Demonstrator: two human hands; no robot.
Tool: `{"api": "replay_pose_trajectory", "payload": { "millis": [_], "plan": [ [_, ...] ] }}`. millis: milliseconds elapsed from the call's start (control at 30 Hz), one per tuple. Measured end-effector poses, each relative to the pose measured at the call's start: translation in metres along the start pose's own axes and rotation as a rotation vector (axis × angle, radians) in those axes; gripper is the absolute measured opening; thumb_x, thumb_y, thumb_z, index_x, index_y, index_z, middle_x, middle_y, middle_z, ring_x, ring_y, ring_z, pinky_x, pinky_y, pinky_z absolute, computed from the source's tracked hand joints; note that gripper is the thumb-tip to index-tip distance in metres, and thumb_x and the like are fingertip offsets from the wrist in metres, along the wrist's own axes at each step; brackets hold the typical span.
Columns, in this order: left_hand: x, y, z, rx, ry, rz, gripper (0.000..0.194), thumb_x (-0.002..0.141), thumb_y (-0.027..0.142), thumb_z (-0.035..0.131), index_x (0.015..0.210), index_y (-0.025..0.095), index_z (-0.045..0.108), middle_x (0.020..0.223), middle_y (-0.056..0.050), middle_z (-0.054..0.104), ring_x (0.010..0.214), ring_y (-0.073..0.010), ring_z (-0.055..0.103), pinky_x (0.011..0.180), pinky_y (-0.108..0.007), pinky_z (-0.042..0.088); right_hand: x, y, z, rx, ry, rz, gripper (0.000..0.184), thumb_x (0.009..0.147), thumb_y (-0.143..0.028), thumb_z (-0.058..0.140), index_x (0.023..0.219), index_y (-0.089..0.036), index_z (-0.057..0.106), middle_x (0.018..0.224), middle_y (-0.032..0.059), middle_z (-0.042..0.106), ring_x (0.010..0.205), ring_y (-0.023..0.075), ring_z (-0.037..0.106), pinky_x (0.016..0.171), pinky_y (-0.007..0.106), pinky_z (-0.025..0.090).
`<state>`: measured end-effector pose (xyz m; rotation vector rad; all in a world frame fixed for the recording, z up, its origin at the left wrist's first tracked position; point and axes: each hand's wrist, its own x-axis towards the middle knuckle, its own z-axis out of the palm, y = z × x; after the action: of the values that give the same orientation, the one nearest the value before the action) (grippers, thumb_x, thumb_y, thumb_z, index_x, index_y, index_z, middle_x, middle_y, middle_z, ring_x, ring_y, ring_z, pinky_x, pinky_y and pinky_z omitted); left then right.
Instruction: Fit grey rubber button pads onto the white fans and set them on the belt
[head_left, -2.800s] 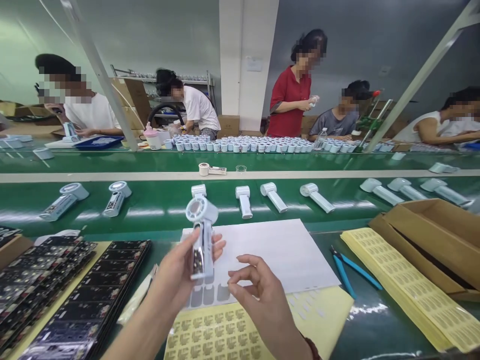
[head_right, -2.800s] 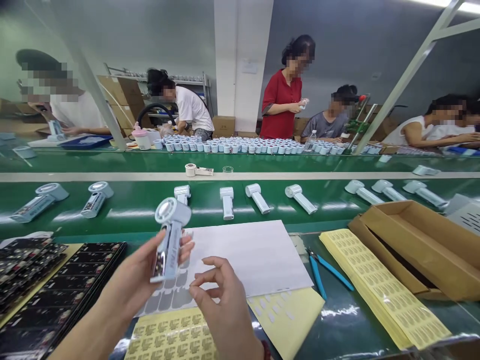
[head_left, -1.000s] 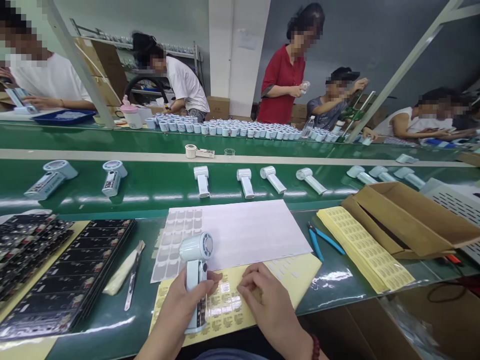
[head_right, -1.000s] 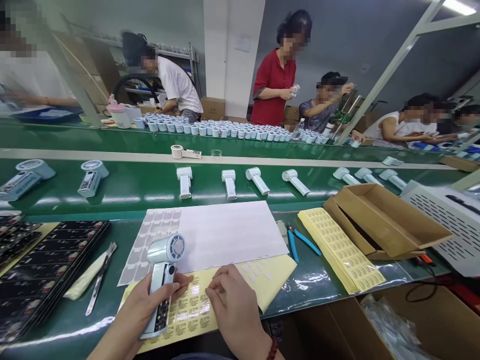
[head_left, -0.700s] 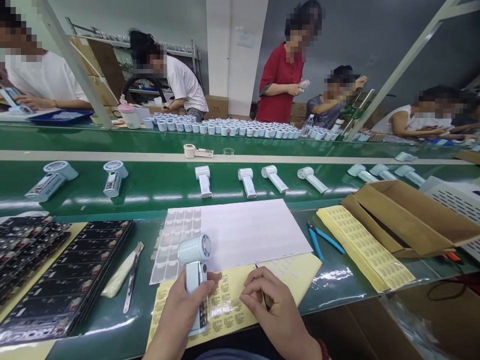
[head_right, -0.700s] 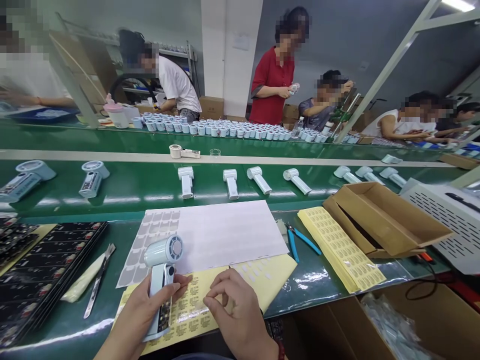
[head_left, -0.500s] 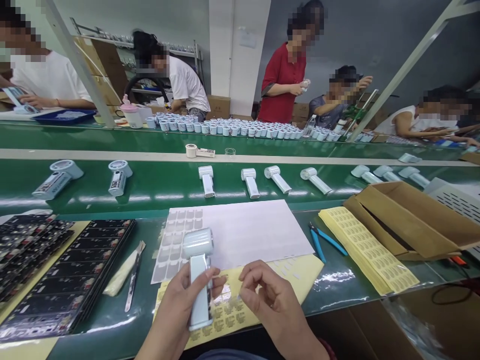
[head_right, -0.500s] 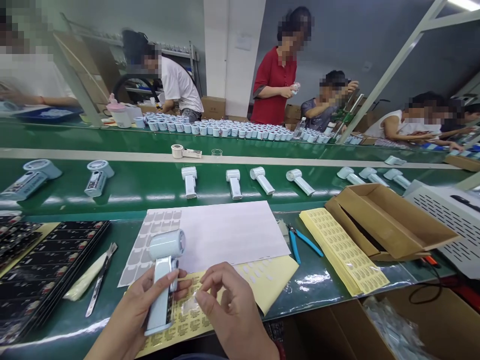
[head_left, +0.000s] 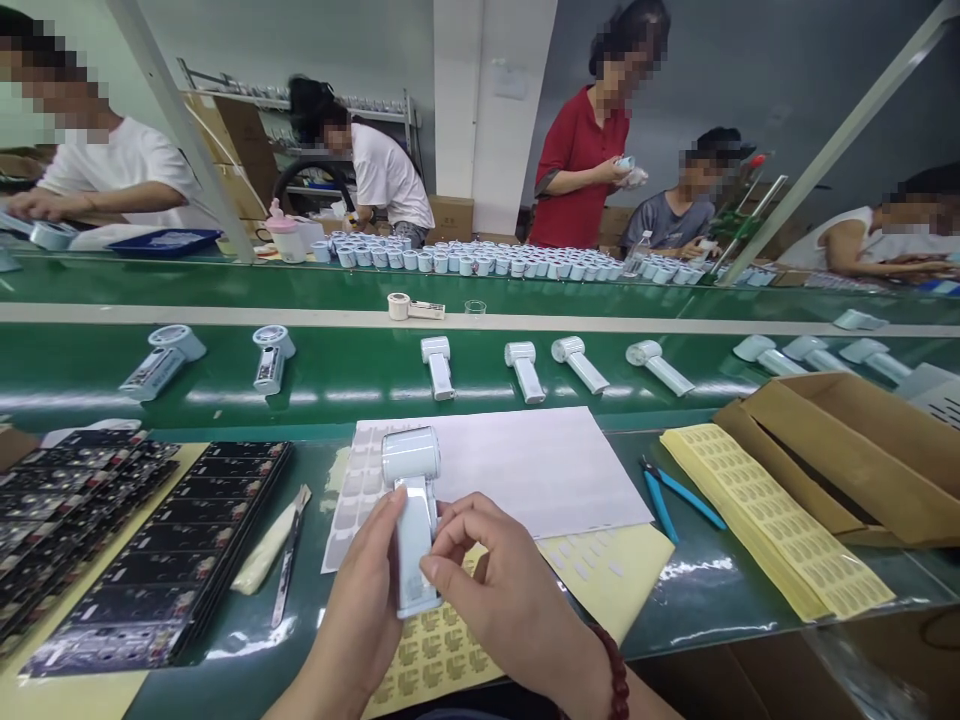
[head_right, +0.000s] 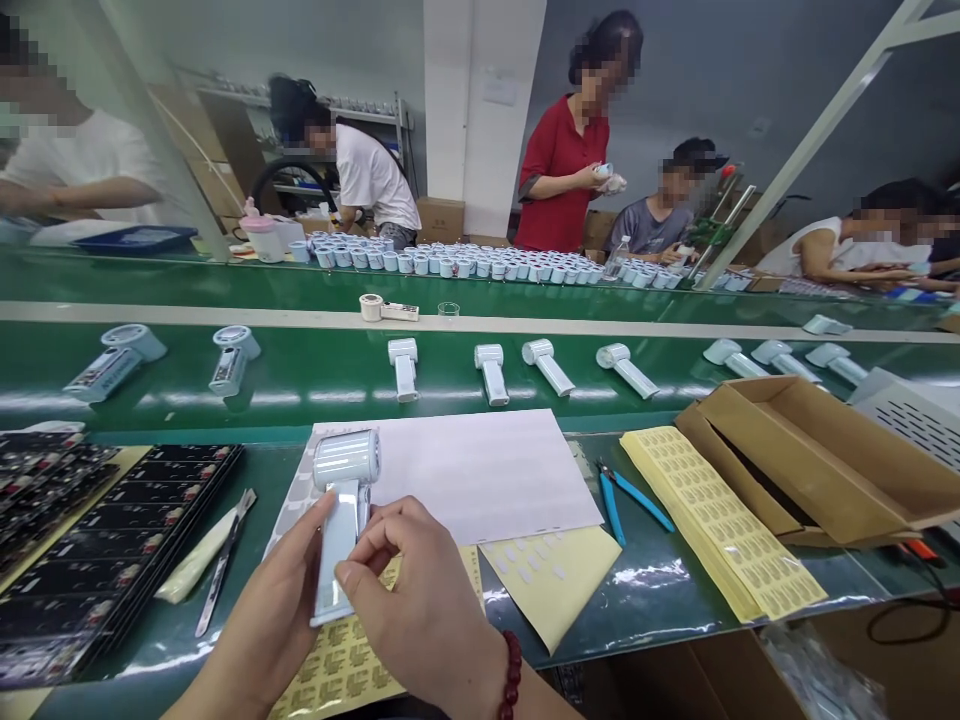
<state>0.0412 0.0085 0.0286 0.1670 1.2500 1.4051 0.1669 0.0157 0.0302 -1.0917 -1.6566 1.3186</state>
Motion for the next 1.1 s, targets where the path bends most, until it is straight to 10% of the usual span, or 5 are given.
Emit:
{"api": "replay_pose_trajectory", "payload": {
  "millis": [367,500,600,900,1100],
  "plan": [
    [0.020,0.022,0.017,-0.006,-0.021,-0.038,0.021,0.090,0.024,0.060,0.099,0.010,0.073,0.082,-0.011,0.075,0.079,-0.0233,0.073,0.070,-0.032,0.060,0.019,-0.004,-0.004,0.035,0.139,-0.067,0.007,0.086,-0.025,0.063,0.092,-0.023,0.059,0.096,0.0024,0.061,0.083,0.0177,0.062,0.053,0.024,0.045],
    [0.027,0.032,0.028,-0.019,-0.060,-0.003,0.022,0.092,0.024,0.057,0.101,0.009,0.072,0.086,-0.013,0.076,0.077,-0.0246,0.074,0.070,-0.035,0.061,0.032,0.004,-0.001,-0.231,0.118,-0.140,0.081,0.065,-0.017,0.086,0.134,-0.027,0.043,0.117,0.0055,0.061,0.087,0.0213,0.064,0.070,0.034,0.055],
    [0.028,0.036,0.034,-0.011,-0.075,-0.023,0.025,0.093,0.025,0.056,0.101,0.009,0.073,0.088,-0.015,0.076,0.076,-0.0255,0.074,0.069,-0.036,0.061,0.042,0.012,0.001,-0.336,0.090,-0.279,0.102,0.066,-0.018,0.089,0.147,-0.031,0.027,0.136,0.0102,0.052,0.097,0.0242,0.064,0.075,0.037,0.058],
    [0.049,0.037,0.036,-0.006,-0.032,0.065,0.023,0.088,0.023,0.064,0.108,0.014,0.072,0.098,-0.012,0.076,0.089,-0.0222,0.073,0.078,-0.030,0.059,0.072,0.008,-0.013,-0.131,-0.001,-0.018,0.084,0.083,-0.039,0.071,0.152,-0.025,0.024,0.148,0.0149,0.044,0.102,0.0258,0.062,0.077,0.043,0.059],
    [0.059,0.045,0.046,0.005,-0.013,0.122,0.017,0.089,0.024,0.063,0.100,0.014,0.071,0.093,-0.011,0.076,0.082,-0.0219,0.073,0.072,-0.030,0.059,0.090,0.012,0.001,-0.319,0.070,-0.174,0.091,0.077,-0.033,0.071,0.153,-0.020,0.023,0.150,0.0184,0.042,0.110,0.0307,0.063,0.083,0.048,0.059]
  ]
}}
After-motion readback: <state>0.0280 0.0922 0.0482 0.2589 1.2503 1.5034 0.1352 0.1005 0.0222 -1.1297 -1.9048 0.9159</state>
